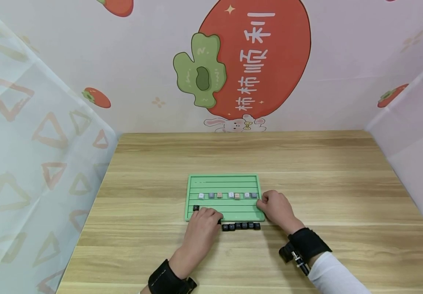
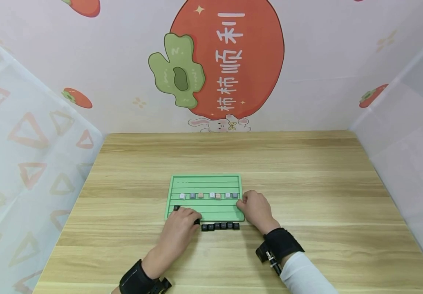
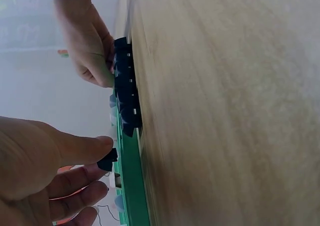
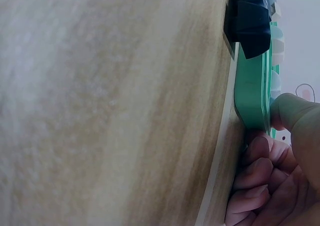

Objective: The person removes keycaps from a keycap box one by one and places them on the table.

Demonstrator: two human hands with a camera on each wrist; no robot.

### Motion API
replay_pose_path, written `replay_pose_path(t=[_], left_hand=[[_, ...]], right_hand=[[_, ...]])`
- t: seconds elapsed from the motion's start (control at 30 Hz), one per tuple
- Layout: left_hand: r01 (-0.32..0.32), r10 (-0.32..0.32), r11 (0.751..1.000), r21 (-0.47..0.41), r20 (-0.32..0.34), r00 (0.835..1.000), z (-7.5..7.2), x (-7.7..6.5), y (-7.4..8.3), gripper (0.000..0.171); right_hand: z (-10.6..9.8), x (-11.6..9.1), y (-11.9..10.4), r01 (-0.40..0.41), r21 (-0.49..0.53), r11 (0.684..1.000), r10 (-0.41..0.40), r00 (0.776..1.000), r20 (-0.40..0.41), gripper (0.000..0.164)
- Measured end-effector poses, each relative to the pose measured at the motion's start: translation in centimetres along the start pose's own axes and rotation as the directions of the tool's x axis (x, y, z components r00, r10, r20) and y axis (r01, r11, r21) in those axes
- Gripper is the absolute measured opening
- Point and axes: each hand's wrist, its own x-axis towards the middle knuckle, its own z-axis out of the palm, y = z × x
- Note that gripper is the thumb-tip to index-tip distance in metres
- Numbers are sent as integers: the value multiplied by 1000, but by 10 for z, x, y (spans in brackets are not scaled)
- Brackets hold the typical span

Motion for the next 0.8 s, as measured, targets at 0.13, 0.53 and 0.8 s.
replay_pose_path(t=[0.13,0.53,0.8], left_hand=[[-3,3,1000,6,17,1000,1,-1,0,23],[-18,19,1000,-18,80,997,1,-2,1,20],[-25,26,1000,-14,94,995,4,-3,2,17]], right_hand=[[1,1,0,-2,-4,1000,2,1000,2,32],[1,2,0,-12,-7,1000,12,1000,6,32],[1,2,0,-18,-10,1000,18,1000,9,31]])
